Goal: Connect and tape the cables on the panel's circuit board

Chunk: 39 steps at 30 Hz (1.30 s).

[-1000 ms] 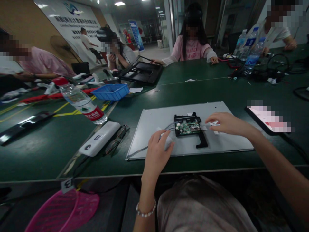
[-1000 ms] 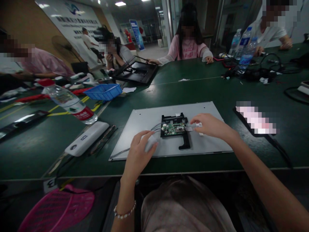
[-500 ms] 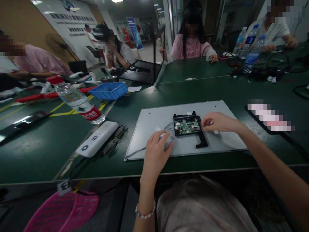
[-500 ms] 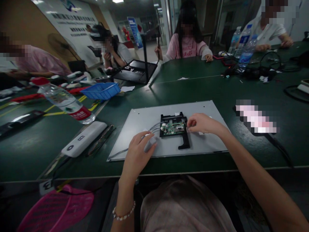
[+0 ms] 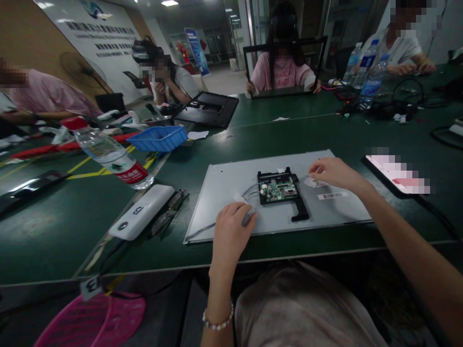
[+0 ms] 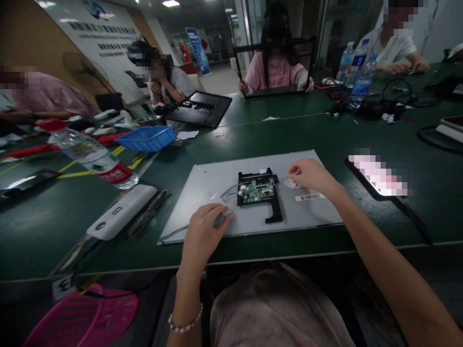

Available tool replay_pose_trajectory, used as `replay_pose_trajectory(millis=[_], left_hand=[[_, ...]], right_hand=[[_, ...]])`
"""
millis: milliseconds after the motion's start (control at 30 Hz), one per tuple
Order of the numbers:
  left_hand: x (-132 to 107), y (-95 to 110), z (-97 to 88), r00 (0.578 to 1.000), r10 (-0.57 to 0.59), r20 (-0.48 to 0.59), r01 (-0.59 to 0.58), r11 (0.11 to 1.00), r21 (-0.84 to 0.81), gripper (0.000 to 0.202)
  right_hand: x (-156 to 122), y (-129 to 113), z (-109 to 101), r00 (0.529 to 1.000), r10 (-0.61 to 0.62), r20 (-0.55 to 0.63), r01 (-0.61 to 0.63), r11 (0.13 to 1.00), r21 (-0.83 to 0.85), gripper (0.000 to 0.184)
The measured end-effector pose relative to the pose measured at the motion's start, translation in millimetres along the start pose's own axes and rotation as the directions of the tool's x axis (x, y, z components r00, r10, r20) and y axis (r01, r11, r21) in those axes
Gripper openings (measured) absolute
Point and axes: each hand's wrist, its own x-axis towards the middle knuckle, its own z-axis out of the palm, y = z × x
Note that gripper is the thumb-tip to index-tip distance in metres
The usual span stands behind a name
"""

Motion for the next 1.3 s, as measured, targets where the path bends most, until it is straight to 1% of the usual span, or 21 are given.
replay_pose_trajectory(millis=[100, 233, 300, 367, 467, 567, 700, 767, 833, 900, 967, 1033, 1133, 1233, 1300], left_hand=[[0.5, 0.6, -0.8, 1.000, -0.009, 0.002, 0.009, 1.000, 0.008, 0.011], [1.2, 0.3, -1.4, 1.000, -0.015, 0.011, 0.014, 0.999, 0.029, 0.011], [1.0, -0.1, -1.5, 1.000, -0.014, 0.012, 0.014, 0.999, 0.036, 0.011], [0.3, -0.3, -1.3, 1.000, -0.011, 0.013, 0.011, 0.999, 0.042, 0.011], [-0.5, -0.1, -1.1, 1.000, 0.001, 0.017, -0.002, 0.999, 0.055, 0.011], [-0.4, 0.8, -1.4, 1.000, 0.006, 0.019, -0.007, 0.997, 0.075, 0.012], [0.0, 2.3, -2.5, 1.000, 0.004, 0.025, -0.006, 0.996, 0.094, 0.016], [-0.2, 3.0, -2.9, 1.000, 0.009, 0.028, -0.012, 0.995, 0.096, 0.016], [-0.4, 3.4, -3.0, 1.000, 0.014, 0.028, -0.017, 0.995, 0.097, 0.016], [-0.4, 3.6, -3.1, 1.000, 0.021, 0.020, -0.023, 0.995, 0.102, 0.015], [-0.3, 3.7, -3.2, 1.000, 0.026, 0.009, -0.026, 0.994, 0.110, 0.014], [0.1, 3.7, -3.4, 0.999, 0.033, 0.007, -0.033, 0.992, 0.119, 0.014], [0.7, 4.7, -3.2, 0.999, 0.046, 0.023, -0.049, 0.985, 0.164, 0.016], [1.2, 6.4, -2.9, 0.997, 0.065, 0.035, -0.072, 0.967, 0.246, 0.018], [1.7, 6.9, -4.2, 0.997, 0.080, 0.023, -0.084, 0.953, 0.293, 0.018]], right_hand=[[13.4, -12.5, -3.4, 0.989, -0.143, -0.023, 0.142, 0.988, -0.053, 0.025], [36.6, -30.0, -1.0, 0.945, -0.327, 0.031, 0.328, 0.935, -0.132, 0.031], [48.2, -35.4, 3.6, 0.925, -0.371, 0.084, 0.380, 0.913, -0.150, 0.032], [58.0, -38.4, 8.9, 0.916, -0.377, 0.137, 0.397, 0.903, -0.165, 0.029], [66.7, -41.0, 15.4, 0.919, -0.352, 0.177, 0.384, 0.900, -0.206, 0.023], [68.2, -44.2, 19.7, 0.938, -0.313, 0.148, 0.342, 0.905, -0.253, 0.021], [64.1, -47.9, 20.6, 0.958, -0.276, 0.082, 0.288, 0.912, -0.293, 0.023], [61.1, -47.4, 17.6, 0.964, -0.265, 0.022, 0.258, 0.911, -0.322, 0.024], [57.9, -44.1, 12.5, 0.968, -0.247, -0.048, 0.213, 0.905, -0.368, 0.026], [54.7, -38.1, 7.2, 0.970, -0.224, -0.093, 0.167, 0.896, -0.412, 0.027], [52.2, -30.6, 3.8, 0.975, -0.204, -0.086, 0.147, 0.887, -0.437, 0.026], [50.5, -23.4, 2.9, 0.981, -0.188, -0.036, 0.154, 0.887, -0.435, 0.024], [49.4, -15.4, 3.3, 0.988, -0.153, 0.019, 0.149, 0.915, -0.376, 0.025], [48.9, -11.0, 2.0, 0.995, -0.102, 0.010, 0.100, 0.941, -0.324, 0.029], [48.4, -8.9, 0.3, 0.997, -0.080, -0.002, 0.076, 0.946, -0.316, 0.031]])
